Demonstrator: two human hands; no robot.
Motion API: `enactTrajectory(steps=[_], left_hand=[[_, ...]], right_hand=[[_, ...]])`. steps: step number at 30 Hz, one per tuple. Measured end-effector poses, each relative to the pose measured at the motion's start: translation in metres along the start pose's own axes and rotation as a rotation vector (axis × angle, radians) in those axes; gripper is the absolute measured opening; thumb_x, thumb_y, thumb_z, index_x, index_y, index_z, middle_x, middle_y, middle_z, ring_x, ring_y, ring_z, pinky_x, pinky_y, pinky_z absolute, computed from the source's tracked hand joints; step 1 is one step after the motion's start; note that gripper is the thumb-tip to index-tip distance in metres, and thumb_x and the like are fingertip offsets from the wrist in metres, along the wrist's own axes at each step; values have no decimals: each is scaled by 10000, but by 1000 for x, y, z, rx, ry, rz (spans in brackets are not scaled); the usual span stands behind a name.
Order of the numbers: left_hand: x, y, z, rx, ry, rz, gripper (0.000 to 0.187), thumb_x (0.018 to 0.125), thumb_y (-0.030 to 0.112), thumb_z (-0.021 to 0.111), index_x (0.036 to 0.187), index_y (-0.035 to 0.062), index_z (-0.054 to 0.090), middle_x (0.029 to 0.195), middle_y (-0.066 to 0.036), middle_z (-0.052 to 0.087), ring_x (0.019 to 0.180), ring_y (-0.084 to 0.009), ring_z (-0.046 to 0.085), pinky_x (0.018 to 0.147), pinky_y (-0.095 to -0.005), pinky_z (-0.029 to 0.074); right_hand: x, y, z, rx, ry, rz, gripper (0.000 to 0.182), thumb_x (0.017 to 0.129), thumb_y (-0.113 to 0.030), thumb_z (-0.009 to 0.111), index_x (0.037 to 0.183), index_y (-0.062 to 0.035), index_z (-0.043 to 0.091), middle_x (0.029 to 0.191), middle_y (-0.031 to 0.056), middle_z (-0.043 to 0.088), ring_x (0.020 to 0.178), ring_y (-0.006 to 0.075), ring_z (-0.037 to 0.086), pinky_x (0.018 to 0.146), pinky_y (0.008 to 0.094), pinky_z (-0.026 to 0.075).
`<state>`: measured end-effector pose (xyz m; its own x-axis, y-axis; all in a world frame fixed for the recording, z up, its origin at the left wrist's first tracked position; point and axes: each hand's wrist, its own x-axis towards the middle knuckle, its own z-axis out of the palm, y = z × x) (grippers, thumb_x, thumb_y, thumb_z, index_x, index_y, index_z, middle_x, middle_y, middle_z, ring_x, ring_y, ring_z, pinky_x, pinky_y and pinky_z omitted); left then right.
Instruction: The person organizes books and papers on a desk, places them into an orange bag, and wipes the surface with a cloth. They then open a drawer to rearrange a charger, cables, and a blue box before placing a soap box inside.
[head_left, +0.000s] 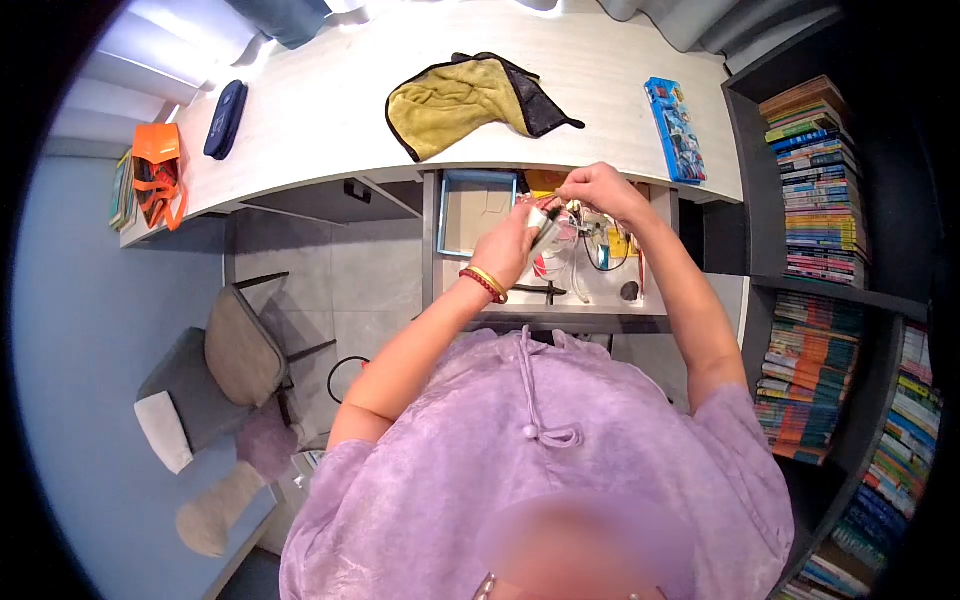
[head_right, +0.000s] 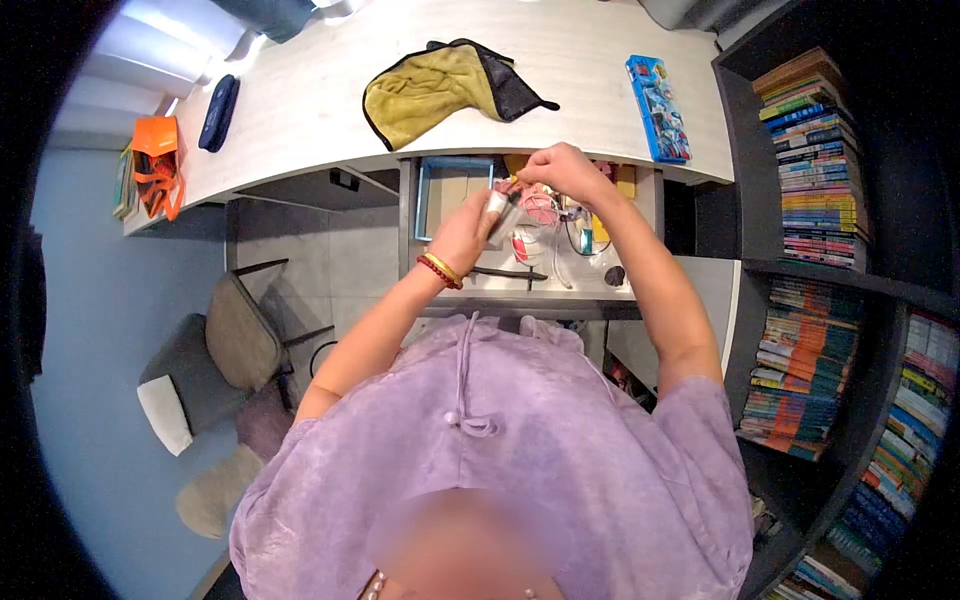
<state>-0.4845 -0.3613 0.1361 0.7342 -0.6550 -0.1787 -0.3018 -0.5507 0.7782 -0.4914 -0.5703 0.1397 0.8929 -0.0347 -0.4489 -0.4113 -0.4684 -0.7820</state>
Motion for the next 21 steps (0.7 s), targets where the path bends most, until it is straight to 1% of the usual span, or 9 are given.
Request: enactTrajectory(steps=[1,6,9,10,11,13,16,17,21], left_hand=[[2,-3,1,-10,43,-81,303,858,178,468,1121,31,438,999,-254,534,927,-422,501,777,-460,410],[10,-40,7,117,196,-54,299,848,157,482,1109,18,440,1027,-253,521,959,-396,503,800,-437,414],[14,-56,13,125,468,87,278,831,132,506,1057,-15,439,978,-249,523,885,-412,523,736,-449,439],[17,-56,14,122,472,84,278,831,132,506,1057,-15,439,978,-249,523,885,-412,523,736,-449,439],[19,-58,14,41,383,-51,284,846,149,493,1065,-21,433,988,-237,518,842,-416,537,739,-427,449],[21,-59,16,-44,295,-185,292,860,165,481,1072,-28,427,997,-224,513,800,-421,552,743,-404,459],[25,-59,17,-815,236,-463,265,889,185,434,1057,-20,447,965,-154,547,739,-273,602,651,-361,532],[27,-59,17,-1045,232,-524,251,901,168,396,1055,-23,451,953,-136,550,771,-210,598,633,-348,550],[26,-37,-1,-1303,146,-548,238,904,143,376,1048,-30,452,957,-143,545,792,-217,596,635,-354,547]], right_hand=[[-2,-6,1,0,1,-1,199,748,-206,611,756,-14,659,599,16,577,563,85,491,535,250,407],[-19,-38,18,-7,123,-119,210,741,-206,593,799,-15,659,696,102,637,626,157,587,618,275,457],[-26,-20,60,-37,233,-283,199,760,-189,583,846,-23,651,722,124,631,626,187,599,595,306,455],[-29,-14,74,-2,323,-382,201,772,-186,577,871,-25,646,723,126,629,620,196,600,580,321,452],[-38,-19,85,-5,315,-379,201,772,-186,577,871,-25,646,723,126,629,620,196,600,580,321,452],[-53,-26,100,31,234,-307,204,850,-175,518,948,-43,638,598,41,552,543,72,490,513,239,395],[-55,-10,113,202,250,-146,193,827,-155,536,930,-19,625,628,102,581,550,151,547,517,295,422],[-55,3,120,242,264,-188,184,850,-145,515,917,-18,630,589,58,545,521,104,501,488,249,399],[-58,28,134,599,68,-59,190,873,-173,509,922,-40,636,594,-32,483,502,41,428,455,181,337]])
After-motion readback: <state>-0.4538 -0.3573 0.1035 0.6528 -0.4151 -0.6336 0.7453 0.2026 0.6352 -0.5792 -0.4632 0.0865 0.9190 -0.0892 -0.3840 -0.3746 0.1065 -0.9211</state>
